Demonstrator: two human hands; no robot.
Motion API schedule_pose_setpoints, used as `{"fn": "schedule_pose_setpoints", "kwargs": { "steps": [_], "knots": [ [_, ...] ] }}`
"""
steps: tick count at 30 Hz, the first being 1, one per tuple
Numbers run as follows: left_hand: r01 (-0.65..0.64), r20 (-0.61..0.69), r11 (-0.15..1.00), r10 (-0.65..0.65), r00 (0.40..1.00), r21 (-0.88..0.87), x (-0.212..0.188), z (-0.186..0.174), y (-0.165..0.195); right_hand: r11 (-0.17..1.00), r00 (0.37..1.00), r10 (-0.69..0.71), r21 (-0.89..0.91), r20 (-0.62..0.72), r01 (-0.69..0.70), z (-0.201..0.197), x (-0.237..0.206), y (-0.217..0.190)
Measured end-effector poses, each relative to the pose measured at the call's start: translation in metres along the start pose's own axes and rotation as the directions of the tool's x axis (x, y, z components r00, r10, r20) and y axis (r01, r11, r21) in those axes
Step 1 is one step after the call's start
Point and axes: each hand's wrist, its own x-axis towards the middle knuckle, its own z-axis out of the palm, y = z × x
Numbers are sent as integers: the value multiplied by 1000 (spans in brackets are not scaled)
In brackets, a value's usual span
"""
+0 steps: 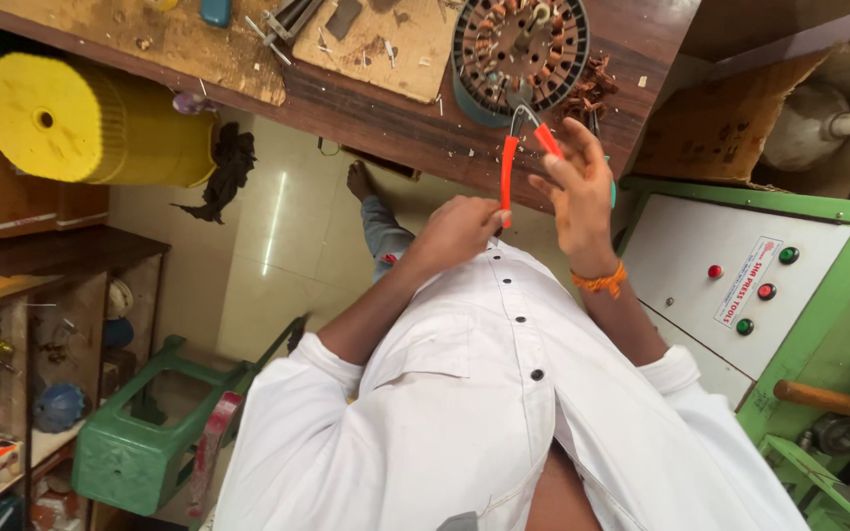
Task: The person uses pliers to cut and trim copper windings on a circular stator assembly. They rotate the stator to access different sections, repeatedly cutting small protruding wire ends and removing debris from the slots.
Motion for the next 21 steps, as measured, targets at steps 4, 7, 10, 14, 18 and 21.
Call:
{"fn": "schedule_pose_setpoints", "kwargs": {
  "steps": [4,7,10,14,18,21],
  "knots": [
    [13,23,993,-16,1000,116,5,2,11,900,869,382,87,314,-427,-9,16,-20],
    [-36,45,982,28,999,187,7,-7,20,852,732,509,-143,452,-504,-14,21,-33],
    [-74,131,957,39,991,279,10,-21,34,879,703,470,-208,534,-430,-19,28,-34],
    [-37,75,986,25,997,162,17,-40,51,829,698,478,-11,534,-559,-23,30,-16],
    [-30,-392,989,-29,919,-143,40,-63,28,826,728,432,90,532,-557,-18,26,3],
    [-188,-666,981,111,738,-45,92,-70,-13,838,743,424,86,518,-538,-17,21,2]
  ]
}}
